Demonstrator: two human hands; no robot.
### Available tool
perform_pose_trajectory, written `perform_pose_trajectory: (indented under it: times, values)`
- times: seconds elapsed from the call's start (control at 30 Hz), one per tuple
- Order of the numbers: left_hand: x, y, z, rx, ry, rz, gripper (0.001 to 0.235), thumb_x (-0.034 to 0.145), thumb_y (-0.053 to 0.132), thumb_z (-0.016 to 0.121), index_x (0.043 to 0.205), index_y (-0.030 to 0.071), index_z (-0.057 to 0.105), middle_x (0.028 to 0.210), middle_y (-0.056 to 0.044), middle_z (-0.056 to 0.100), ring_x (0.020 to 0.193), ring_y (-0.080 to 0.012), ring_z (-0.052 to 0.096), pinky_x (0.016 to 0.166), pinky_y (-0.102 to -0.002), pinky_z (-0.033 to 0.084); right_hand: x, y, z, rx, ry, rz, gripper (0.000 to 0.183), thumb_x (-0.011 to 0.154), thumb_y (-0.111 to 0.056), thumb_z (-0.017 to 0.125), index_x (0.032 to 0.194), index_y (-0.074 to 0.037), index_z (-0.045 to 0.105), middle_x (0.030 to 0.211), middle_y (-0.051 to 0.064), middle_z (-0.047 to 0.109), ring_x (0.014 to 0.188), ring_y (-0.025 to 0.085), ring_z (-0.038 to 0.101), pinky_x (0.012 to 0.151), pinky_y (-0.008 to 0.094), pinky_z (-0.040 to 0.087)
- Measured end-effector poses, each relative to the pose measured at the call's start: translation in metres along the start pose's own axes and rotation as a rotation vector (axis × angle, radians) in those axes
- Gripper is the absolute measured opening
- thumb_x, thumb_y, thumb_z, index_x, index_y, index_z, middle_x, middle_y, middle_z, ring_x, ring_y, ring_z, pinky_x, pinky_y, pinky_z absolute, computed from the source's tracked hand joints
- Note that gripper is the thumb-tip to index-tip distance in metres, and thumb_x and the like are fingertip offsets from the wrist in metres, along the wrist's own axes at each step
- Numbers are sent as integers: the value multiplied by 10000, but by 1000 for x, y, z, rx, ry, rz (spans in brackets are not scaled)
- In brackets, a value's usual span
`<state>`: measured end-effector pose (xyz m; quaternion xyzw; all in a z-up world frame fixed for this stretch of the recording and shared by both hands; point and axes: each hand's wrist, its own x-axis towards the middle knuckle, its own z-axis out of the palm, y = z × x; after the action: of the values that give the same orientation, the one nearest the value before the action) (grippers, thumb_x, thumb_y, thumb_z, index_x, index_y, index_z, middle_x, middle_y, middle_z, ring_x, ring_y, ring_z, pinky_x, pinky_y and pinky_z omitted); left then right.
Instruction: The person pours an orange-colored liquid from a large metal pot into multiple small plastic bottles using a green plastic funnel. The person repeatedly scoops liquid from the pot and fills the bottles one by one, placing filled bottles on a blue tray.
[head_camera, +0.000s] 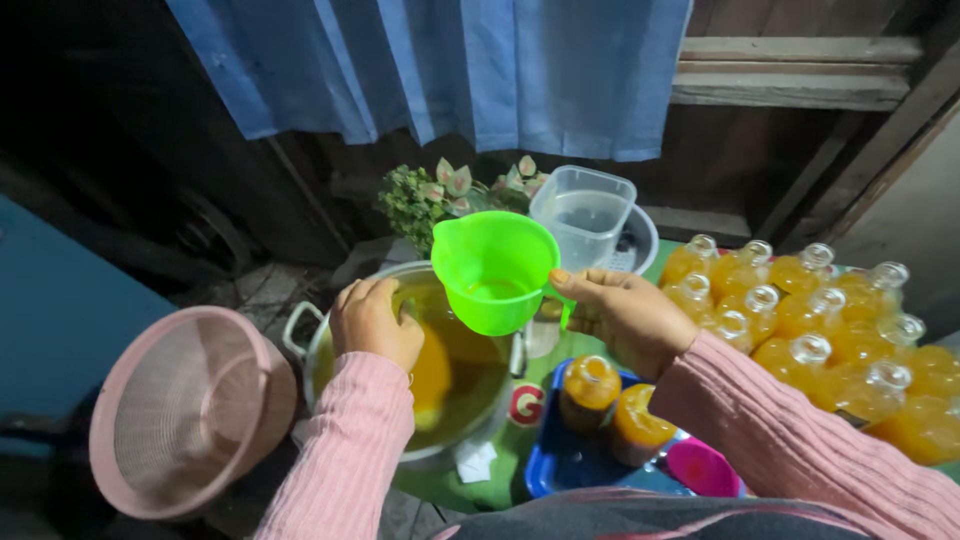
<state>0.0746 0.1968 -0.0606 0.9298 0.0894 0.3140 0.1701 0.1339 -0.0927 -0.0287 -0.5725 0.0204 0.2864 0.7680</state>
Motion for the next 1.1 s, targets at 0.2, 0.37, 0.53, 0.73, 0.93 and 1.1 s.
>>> perform_pose_trajectory:
  times: [0.2, 0.37, 0.53, 0.73, 0.93, 1.1]
  values:
    - [23, -64, -10, 329, -71, -197, 508, 638, 258, 837, 1104, 98, 714, 1276, -196, 640, 1275, -420, 509, 1058, -510, 372, 28, 19, 38, -140, 107, -50, 292, 916, -272, 715, 1065, -23, 745, 1013, 52, 755, 933, 151, 688, 836, 309, 528]
    - [32, -146, 10, 210, -557, -727, 650, 857, 327, 772, 1392, 56, 522, 1273, -242, 657, 1175, -422, 643, 1011, -487, 502, 44, 24, 59, -505, 258, -134, 331, 907, -294, 758, 1010, 21, 774, 858, 64, 749, 780, 143, 651, 737, 294, 513]
    - [27, -205, 61, 99, -483, -666, 422, 830, 316, 774, 1141, 38, 707, 1135, -208, 701, 1046, -392, 688, 915, -469, 543, 40, 17, 72, -913, 292, -234, 331, 851, -315, 768, 1047, -48, 756, 847, 47, 787, 777, 144, 741, 720, 299, 591]
    - [23, -221, 93, -250, -387, -543, 322, 878, 336, 724, 941, 27, 785, 857, -182, 751, 810, -333, 733, 769, -427, 554, 49, 13, 76, -1434, 46, -742, 278, 770, -259, 833, 915, -33, 763, 1080, 103, 728, 855, 248, 726, 777, 350, 582]
    - [38, -172, 70, -641, -317, -398, 292, 884, 287, 726, 933, -1, 724, 734, -105, 727, 659, -152, 664, 634, -324, 526, 70, 35, 77, -1829, -136, -628, 344, 728, -282, 839, 1014, -103, 771, 1214, 86, 661, 1055, 274, 628, 919, 441, 451]
    - [54, -134, 49, -785, -311, -381, 267, 888, 257, 721, 966, 1, 720, 726, -54, 698, 620, -102, 616, 582, -296, 501, 87, 78, 69, -2037, -352, -669, 337, 707, -261, 798, 1021, -147, 756, 1296, 53, 611, 1174, 240, 546, 930, 443, 426]
